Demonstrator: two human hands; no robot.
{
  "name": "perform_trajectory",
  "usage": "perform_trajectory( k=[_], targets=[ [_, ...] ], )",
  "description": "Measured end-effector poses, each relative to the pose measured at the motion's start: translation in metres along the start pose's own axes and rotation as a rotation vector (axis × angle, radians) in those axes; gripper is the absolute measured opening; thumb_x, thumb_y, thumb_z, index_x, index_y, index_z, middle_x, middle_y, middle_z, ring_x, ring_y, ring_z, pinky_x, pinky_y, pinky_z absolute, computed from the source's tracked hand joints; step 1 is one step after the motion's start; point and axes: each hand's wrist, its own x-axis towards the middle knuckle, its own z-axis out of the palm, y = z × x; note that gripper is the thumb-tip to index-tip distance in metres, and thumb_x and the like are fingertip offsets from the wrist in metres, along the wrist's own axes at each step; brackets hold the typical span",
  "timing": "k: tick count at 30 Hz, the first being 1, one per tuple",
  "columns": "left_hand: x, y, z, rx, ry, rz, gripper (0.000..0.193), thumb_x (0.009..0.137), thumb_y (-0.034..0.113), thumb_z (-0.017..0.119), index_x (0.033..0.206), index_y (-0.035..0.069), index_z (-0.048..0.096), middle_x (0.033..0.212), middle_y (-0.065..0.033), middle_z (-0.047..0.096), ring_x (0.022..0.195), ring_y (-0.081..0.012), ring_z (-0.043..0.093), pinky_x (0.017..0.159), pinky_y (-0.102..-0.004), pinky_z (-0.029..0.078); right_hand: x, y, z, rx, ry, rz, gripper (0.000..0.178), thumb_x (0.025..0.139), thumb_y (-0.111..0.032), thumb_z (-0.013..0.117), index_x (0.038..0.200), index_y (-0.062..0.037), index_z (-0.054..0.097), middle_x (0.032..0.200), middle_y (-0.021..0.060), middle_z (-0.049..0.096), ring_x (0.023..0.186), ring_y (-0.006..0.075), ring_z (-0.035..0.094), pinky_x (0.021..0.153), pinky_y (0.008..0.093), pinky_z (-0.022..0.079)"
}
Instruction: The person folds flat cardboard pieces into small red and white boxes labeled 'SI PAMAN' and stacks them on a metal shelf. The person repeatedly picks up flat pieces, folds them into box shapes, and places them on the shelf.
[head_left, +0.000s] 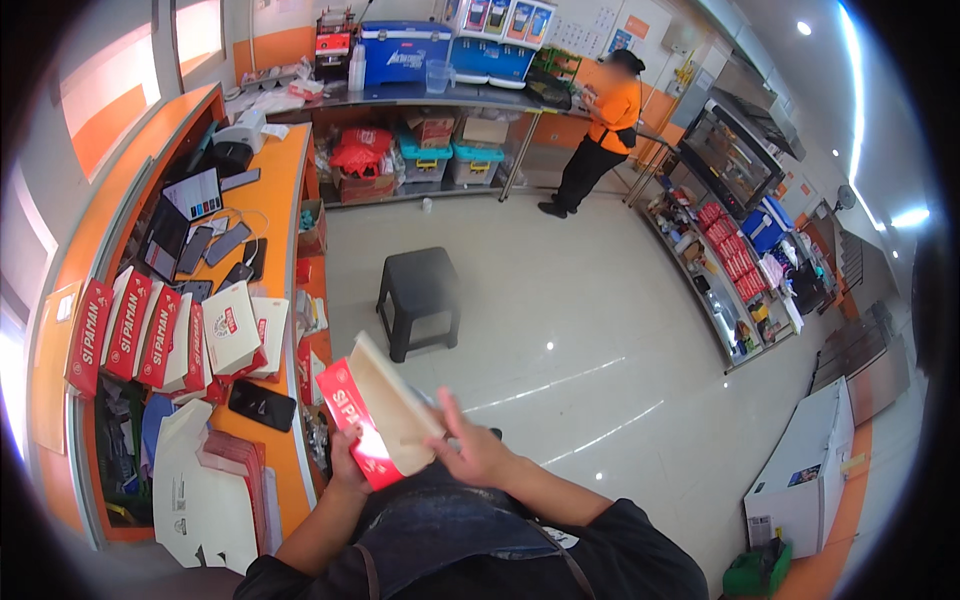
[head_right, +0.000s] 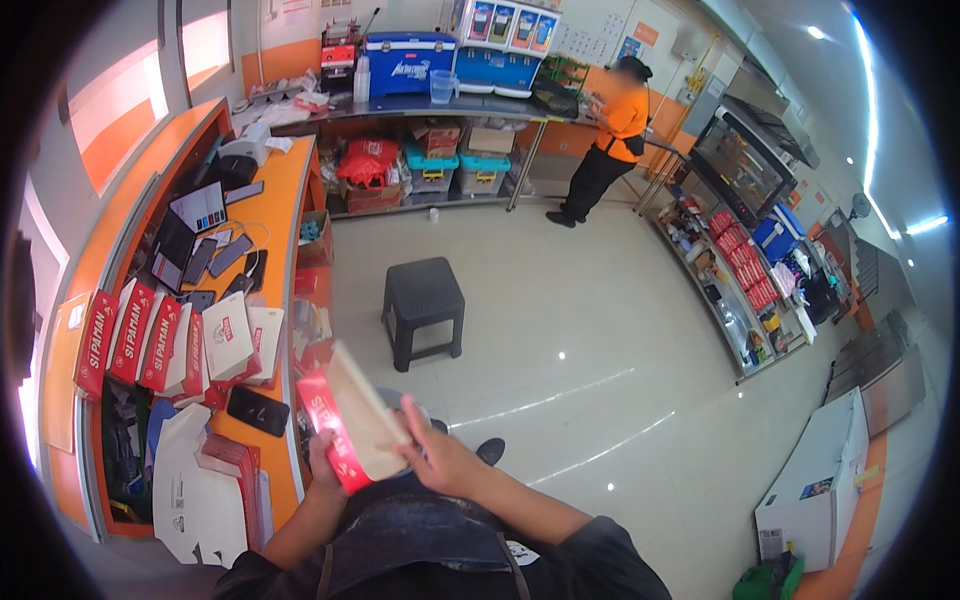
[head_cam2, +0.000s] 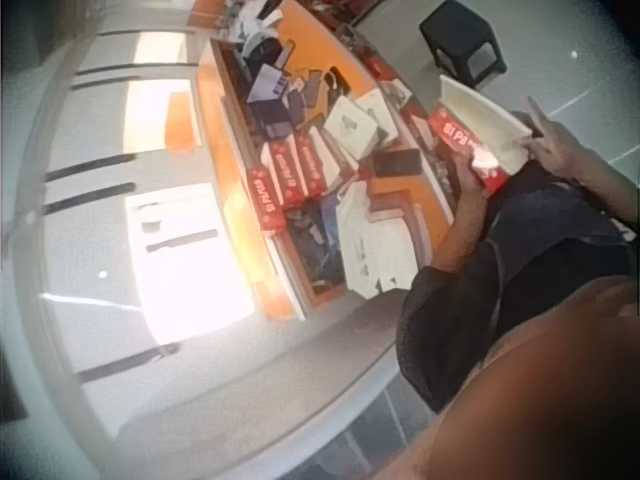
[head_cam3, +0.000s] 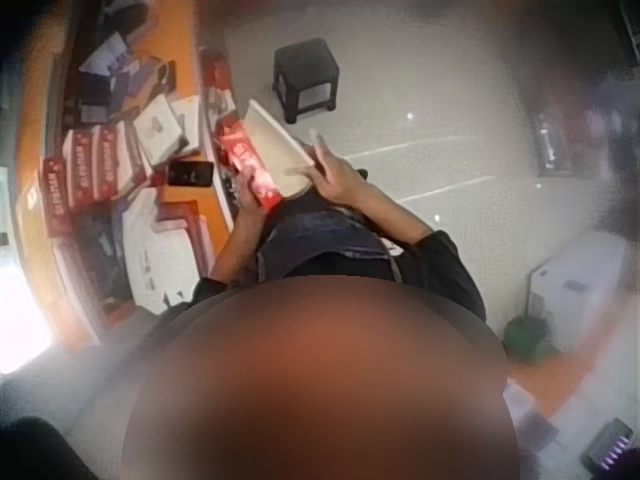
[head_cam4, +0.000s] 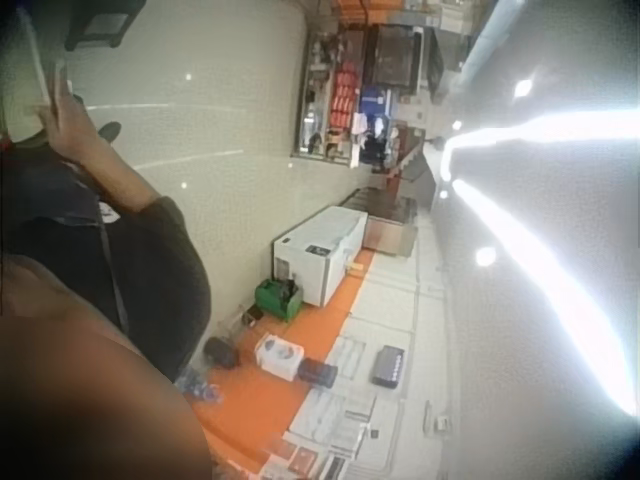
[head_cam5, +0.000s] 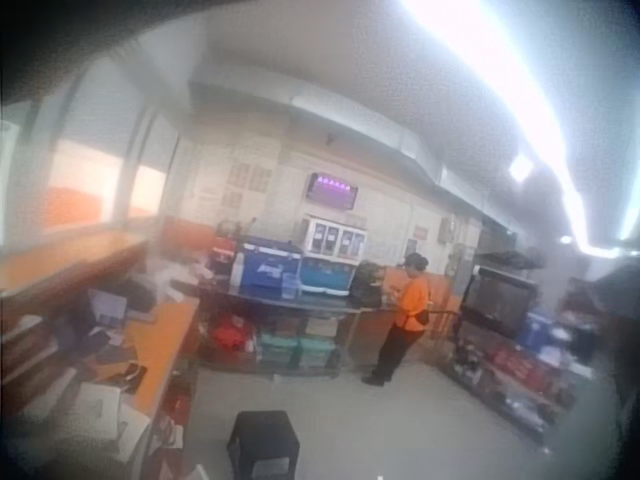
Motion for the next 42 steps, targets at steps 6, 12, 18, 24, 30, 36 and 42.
perform_trajectory(
  k=[6,12,18,24,30,36,42],
  targets=[
    [0.004,0.036,0.018,-0.135,0.089,0.105,0.080,0.097,0.054,0.054,0.157,0.006,0.031,0.153,-0.0196,0.046,0.136,-0.0382,0.053,0.112,-0.0556,0.046,0.018,-0.003,-0.001,0.186,0.197,0.374,0.035,0.104,-0.015,0.061,0.133,0.0035,0.056,0.111,0.0181,0.068,0.094,0.0239,0.072,0.087,0.0323,0.055],
    [0.015,0.056,0.008,-0.238,0.113,0.092,0.075,0.096,0.057,0.055,0.152,0.009,0.039,0.145,-0.0141,0.056,0.131,-0.0307,0.058,0.110,-0.0520,0.047,0.013,0.002,0.006,0.400,0.044,0.128,0.025,0.097,-0.012,0.071,0.119,-0.0049,0.060,0.129,0.0168,0.056,0.108,0.0241,0.067,0.090,0.0322,0.055],
    [0.016,0.044,0.026,-0.308,0.105,0.074,0.061,0.100,0.045,0.054,0.147,0.008,0.043,0.136,-0.0136,0.061,0.121,-0.0282,0.064,0.103,-0.0459,0.052,0.027,-0.020,0.017,-0.051,-0.154,-0.094,0.038,0.086,-0.013,0.082,0.118,-0.0111,0.061,0.154,0.0228,0.038,0.114,0.0357,0.063,0.094,0.0405,0.056],
    [0.012,0.043,0.021,-0.317,0.121,0.090,0.061,0.100,0.047,0.055,0.147,0.009,0.043,0.137,-0.0124,0.060,0.124,-0.0272,0.062,0.105,-0.0465,0.050,0.031,-0.018,0.029,-0.187,-0.145,-0.157,0.038,0.085,-0.013,0.083,0.116,-0.0112,0.060,0.155,0.0264,0.037,0.112,0.0363,0.064,0.092,0.0399,0.056],
    [0.006,0.044,0.025,-0.365,0.139,0.067,0.063,0.100,0.048,0.054,0.148,0.009,0.044,0.139,-0.0117,0.060,0.127,-0.0279,0.060,0.109,-0.0476,0.046,0.027,-0.017,0.036,-0.094,0.145,-0.010,0.039,0.082,-0.011,0.085,0.110,-0.0055,0.058,0.152,0.0300,0.040,0.124,0.0418,0.058,0.096,0.0420,0.055],
    [0.004,0.037,0.020,-0.301,0.205,0.120,0.064,0.098,0.048,0.058,0.146,0.007,0.045,0.137,-0.0134,0.061,0.124,-0.0279,0.062,0.107,-0.0462,0.049,0.025,-0.027,0.039,-0.290,0.063,-0.232,0.038,0.082,-0.006,0.083,0.112,-0.0058,0.058,0.145,0.0300,0.048,0.130,0.0458,0.055,0.100,0.0445,0.053],
    [-0.007,0.035,0.015,-0.305,0.173,0.161,0.062,0.100,0.048,0.052,0.145,0.006,0.046,0.135,-0.0150,0.061,0.122,-0.0298,0.063,0.104,-0.0470,0.050,0.026,-0.015,0.045,-0.264,-0.071,-0.427,0.068,0.080,-0.001,0.082,0.139,-0.0108,0.049,0.148,0.0276,0.048,0.130,0.0408,0.056,0.092,0.0411,0.056]
  ],
)
